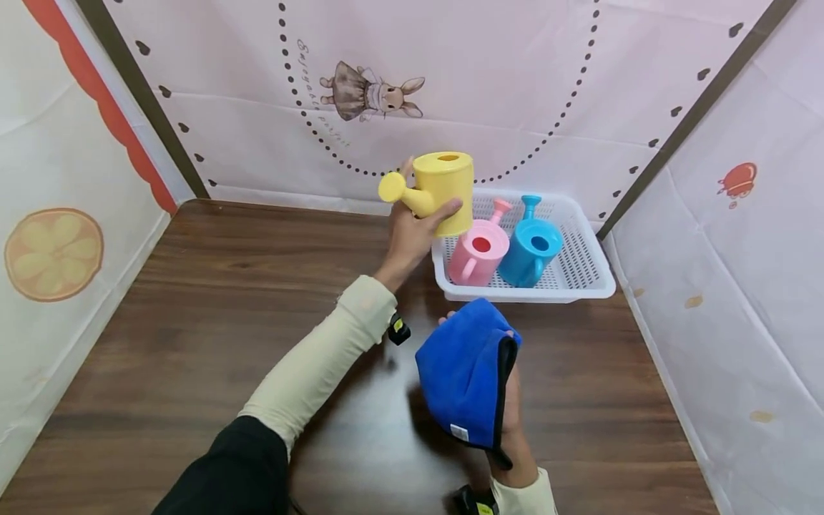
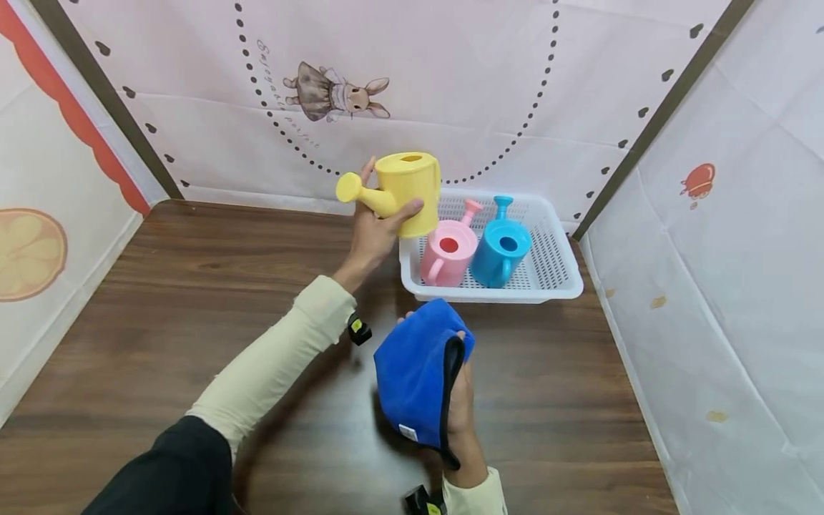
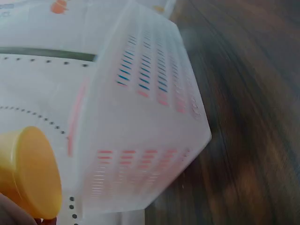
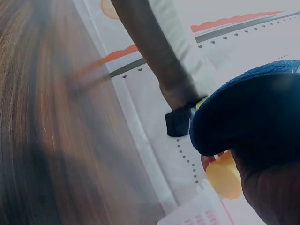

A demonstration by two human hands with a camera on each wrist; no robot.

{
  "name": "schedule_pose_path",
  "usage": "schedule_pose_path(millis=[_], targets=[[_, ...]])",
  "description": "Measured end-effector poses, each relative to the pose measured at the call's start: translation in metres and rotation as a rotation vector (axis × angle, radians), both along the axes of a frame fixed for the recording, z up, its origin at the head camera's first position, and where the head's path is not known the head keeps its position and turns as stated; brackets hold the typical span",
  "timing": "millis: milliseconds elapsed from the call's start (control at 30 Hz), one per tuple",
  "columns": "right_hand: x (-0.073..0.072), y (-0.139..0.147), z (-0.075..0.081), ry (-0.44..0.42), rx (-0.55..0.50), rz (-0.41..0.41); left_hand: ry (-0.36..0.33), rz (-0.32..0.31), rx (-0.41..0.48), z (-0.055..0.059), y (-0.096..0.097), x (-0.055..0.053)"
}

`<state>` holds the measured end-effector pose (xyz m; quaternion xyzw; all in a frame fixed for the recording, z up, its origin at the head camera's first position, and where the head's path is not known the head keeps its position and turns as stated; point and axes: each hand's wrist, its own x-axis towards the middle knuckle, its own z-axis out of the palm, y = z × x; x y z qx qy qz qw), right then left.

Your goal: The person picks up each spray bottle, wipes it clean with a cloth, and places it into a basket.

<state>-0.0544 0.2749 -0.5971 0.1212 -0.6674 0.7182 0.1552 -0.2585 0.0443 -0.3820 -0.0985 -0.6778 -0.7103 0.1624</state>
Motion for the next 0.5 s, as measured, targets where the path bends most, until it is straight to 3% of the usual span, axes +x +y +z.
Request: schedule_pose_path(millis=[133, 233, 367, 500], targets=[[0.007, 0.002, -0.001, 0.005, 0.074, -0.035, 0.016, 0.012, -0.102, -0.008, 0.012, -0.012], [0.008, 0.005, 0.000, 0.036, 0.069, -0.022, 0.048, 0.055, -0.209, -0.012, 0.017, -0.015], [0.007, 0.006, 0.002, 0.044, 0.035, 0.017, 0.195, 0.139, -0.359, -0.012, 0.015, -0.017], [0.010, 0.002, 0.005, -0.080, -0.033, 0.021, 0.308, 0.135, -0.468, -0.012, 0.009, -0.018]])
